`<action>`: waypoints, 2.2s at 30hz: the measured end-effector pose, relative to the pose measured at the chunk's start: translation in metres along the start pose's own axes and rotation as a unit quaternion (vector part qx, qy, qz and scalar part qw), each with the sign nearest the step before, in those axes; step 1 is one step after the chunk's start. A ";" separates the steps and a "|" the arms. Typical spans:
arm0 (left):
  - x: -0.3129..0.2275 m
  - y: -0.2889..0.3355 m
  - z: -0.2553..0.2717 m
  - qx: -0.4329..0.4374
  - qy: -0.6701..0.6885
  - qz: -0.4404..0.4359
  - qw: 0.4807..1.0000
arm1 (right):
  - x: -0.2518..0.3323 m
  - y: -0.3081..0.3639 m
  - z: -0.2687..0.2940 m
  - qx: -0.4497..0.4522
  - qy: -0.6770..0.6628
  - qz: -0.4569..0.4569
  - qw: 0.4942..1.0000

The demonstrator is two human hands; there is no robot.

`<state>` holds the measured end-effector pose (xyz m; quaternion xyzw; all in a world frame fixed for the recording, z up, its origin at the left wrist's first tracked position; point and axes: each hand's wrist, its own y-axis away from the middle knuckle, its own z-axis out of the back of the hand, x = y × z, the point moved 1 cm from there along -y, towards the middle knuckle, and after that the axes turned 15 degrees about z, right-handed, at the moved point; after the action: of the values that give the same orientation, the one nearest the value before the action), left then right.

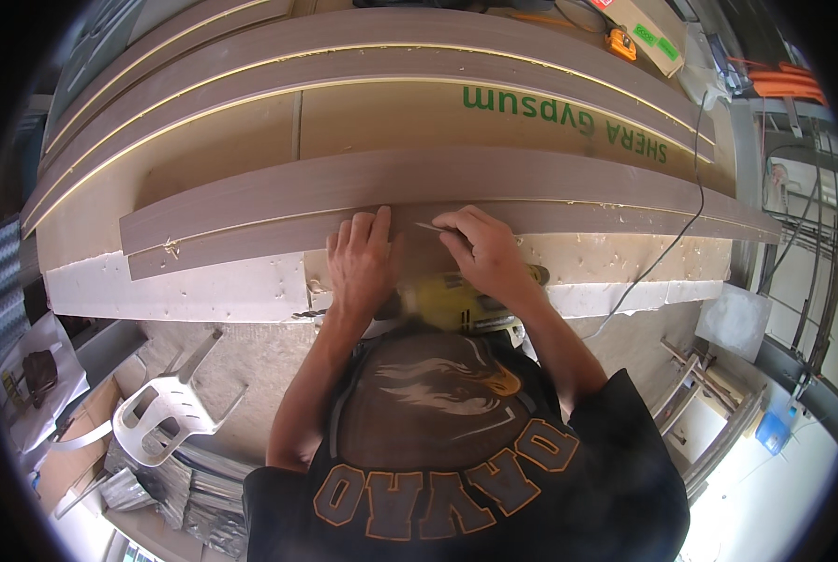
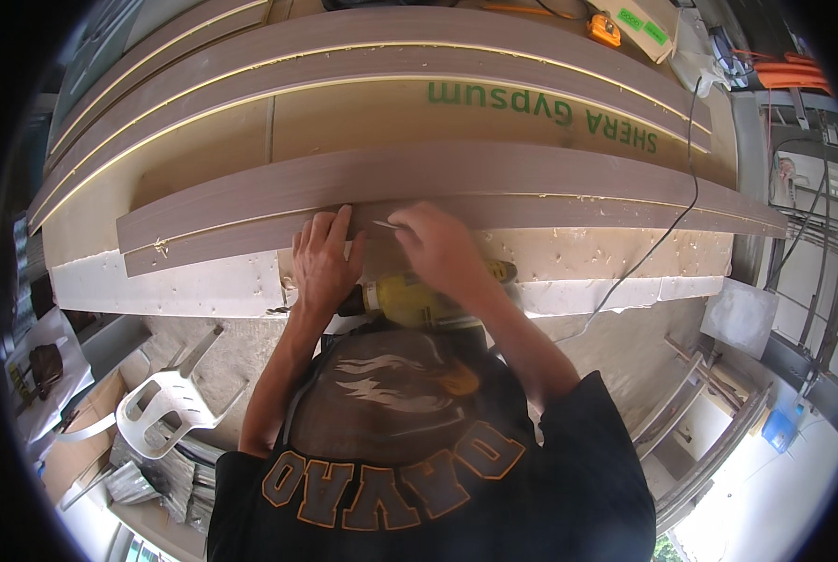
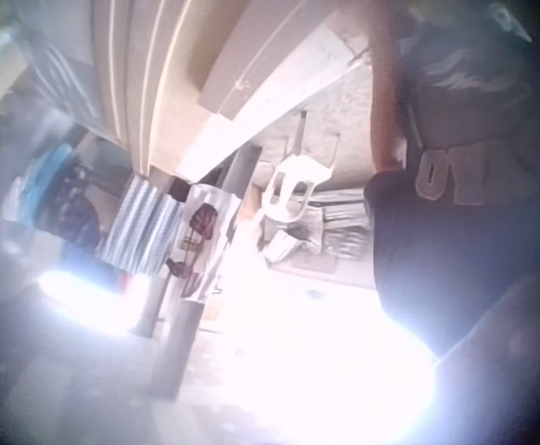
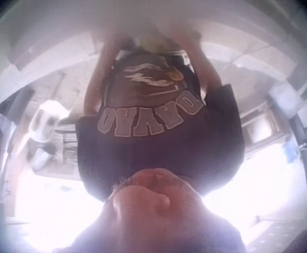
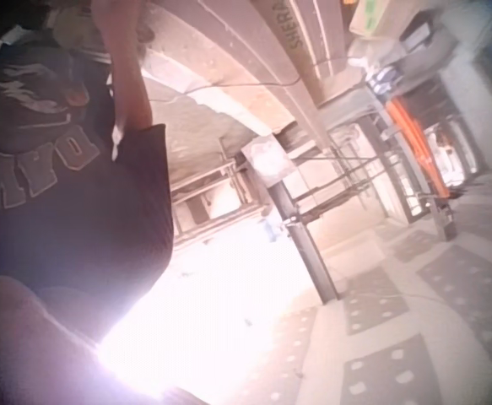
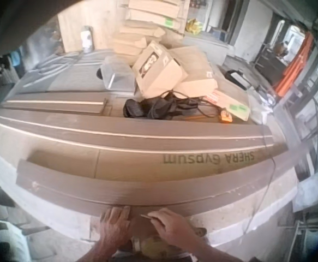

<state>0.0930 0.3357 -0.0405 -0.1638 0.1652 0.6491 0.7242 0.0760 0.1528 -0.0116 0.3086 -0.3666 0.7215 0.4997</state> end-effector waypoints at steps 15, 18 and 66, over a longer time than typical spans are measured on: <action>0.073 -0.024 0.031 -0.031 0.136 -0.082 0.987 | 0.018 -0.012 -0.018 -0.032 0.078 -0.019 0.996; 0.106 -0.043 0.046 -0.101 0.081 -0.070 0.989 | 0.022 -0.019 -0.036 -0.035 0.129 -0.009 0.991; 0.123 -0.057 0.042 -0.054 0.122 -0.052 0.990 | 0.052 -0.058 -0.091 -0.039 0.280 -0.154 0.947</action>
<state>0.1636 0.4583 -0.0572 -0.2893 0.2078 0.5936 0.7217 0.1072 0.2682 -0.0057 0.1269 -0.1881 0.6782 0.6990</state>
